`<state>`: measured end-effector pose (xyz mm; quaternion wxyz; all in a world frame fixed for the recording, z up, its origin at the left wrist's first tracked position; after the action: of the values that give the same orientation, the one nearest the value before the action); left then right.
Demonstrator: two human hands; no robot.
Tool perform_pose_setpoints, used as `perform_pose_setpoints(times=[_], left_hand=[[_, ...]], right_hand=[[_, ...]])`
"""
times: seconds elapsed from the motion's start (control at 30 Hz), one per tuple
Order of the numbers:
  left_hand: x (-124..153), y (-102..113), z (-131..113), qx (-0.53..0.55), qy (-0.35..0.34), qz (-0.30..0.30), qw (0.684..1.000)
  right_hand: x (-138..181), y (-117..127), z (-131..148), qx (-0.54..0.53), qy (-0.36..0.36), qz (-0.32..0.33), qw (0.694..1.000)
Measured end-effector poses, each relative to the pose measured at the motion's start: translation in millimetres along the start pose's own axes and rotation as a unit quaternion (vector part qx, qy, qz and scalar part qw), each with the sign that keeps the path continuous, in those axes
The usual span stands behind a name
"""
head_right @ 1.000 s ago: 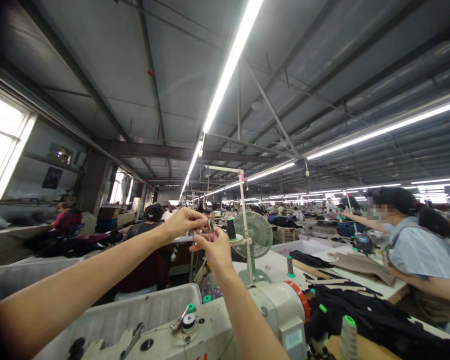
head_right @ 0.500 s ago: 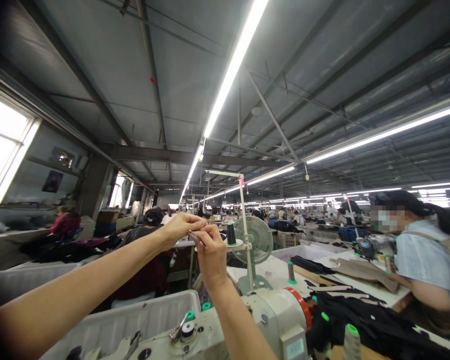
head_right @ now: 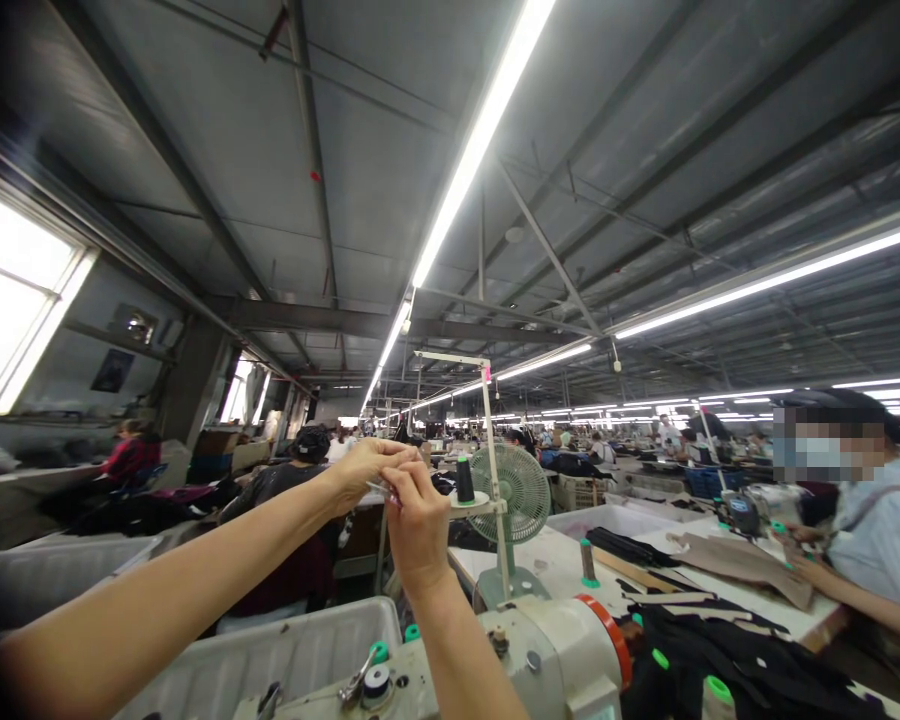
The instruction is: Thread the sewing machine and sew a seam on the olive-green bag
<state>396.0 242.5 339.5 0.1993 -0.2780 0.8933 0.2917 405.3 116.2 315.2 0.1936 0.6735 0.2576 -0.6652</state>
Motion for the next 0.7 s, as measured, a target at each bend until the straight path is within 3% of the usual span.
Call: perform_pose_setpoints(times=[0.17, 0.43, 0.7], left_hand=[[-1.2, -0.5, 1.9, 0.002, -0.005, -0.001, 1.0], [-1.0, -6.5, -18.2, -0.085, -0.076, 0.04, 0.993], [5.4, -12.7, -37.2, -0.179, -0.139, 0.078, 0.971]], right_hand=[[-2.8, 1.2, -1.1, -0.014, -0.027, -0.006, 1.0], [-5.5, 32.9, -53.6, -0.088, -0.207, -0.11, 0.968], [-3.4, 21.6, -70.8, -0.233, -0.282, -0.097, 0.926]])
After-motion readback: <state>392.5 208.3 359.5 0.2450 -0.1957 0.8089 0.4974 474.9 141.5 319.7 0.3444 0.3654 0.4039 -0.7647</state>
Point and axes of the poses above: each hand's wrist, its own x-axis away from the middle knuckle, its own y-axis out of the back of the hand, z = x × y, the point moved 9 cm from there along -x, towards the middle knuckle, and after that the axes turned 8 degrees about -x, right-handed, at the moved point
